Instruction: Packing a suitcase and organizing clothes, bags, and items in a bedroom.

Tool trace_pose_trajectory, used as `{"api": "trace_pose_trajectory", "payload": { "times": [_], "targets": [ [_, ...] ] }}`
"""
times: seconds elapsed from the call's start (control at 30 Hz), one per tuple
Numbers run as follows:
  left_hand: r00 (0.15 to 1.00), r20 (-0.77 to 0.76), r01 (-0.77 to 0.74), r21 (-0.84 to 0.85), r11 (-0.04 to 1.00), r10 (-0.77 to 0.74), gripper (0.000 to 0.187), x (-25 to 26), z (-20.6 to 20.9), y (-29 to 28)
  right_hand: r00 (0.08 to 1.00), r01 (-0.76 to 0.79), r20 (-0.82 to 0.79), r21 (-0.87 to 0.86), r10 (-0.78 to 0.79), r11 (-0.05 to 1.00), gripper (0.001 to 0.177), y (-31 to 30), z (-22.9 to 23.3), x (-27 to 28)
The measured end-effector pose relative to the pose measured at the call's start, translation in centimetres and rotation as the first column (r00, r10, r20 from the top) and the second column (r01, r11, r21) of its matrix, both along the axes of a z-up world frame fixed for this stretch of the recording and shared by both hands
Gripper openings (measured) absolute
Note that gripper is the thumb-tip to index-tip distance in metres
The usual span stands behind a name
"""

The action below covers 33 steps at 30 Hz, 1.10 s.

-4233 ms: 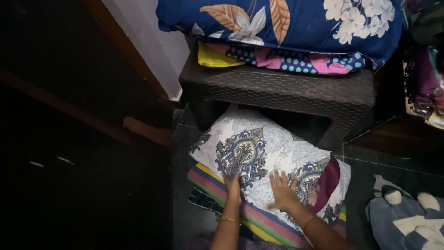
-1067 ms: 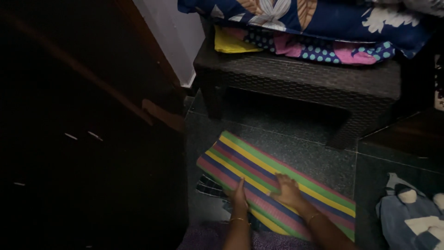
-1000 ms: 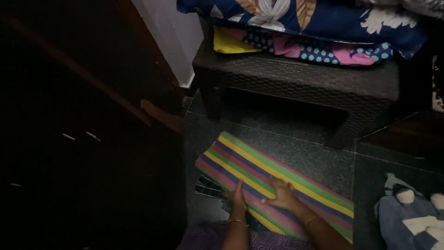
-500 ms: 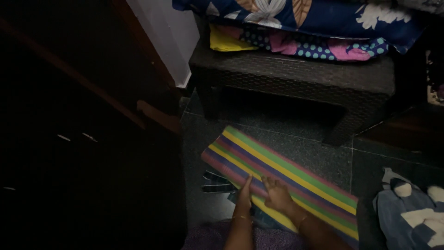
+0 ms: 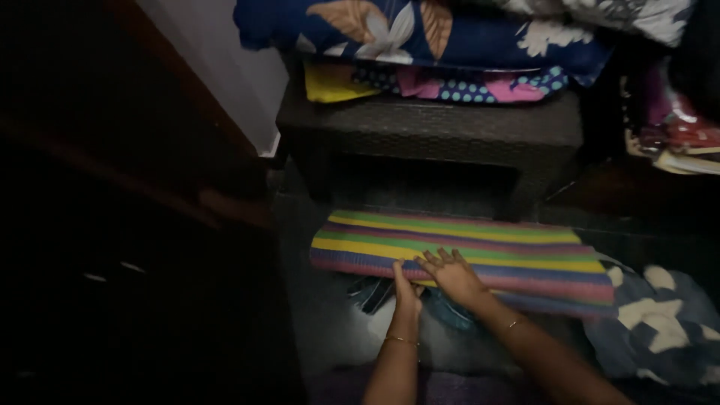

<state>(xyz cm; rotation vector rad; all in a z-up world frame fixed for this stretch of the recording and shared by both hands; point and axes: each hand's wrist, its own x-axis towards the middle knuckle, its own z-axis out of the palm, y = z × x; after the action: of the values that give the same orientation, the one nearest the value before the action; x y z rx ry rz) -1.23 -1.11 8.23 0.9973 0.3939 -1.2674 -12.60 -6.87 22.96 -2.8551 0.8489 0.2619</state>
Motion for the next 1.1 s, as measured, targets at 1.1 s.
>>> {"api": "trace_pose_trajectory", "payload": {
  "times": [1.1],
  "targets": [
    [0.948, 0.246, -0.142, -0.245, 0.959, 0.203, 0.077, -5.8, 68.1, 0.2, 0.837, 0.242, 0.54, -0.214, -0.091, 0.946, 0.078, 3.6, 63.9, -12.5]
  ]
}}
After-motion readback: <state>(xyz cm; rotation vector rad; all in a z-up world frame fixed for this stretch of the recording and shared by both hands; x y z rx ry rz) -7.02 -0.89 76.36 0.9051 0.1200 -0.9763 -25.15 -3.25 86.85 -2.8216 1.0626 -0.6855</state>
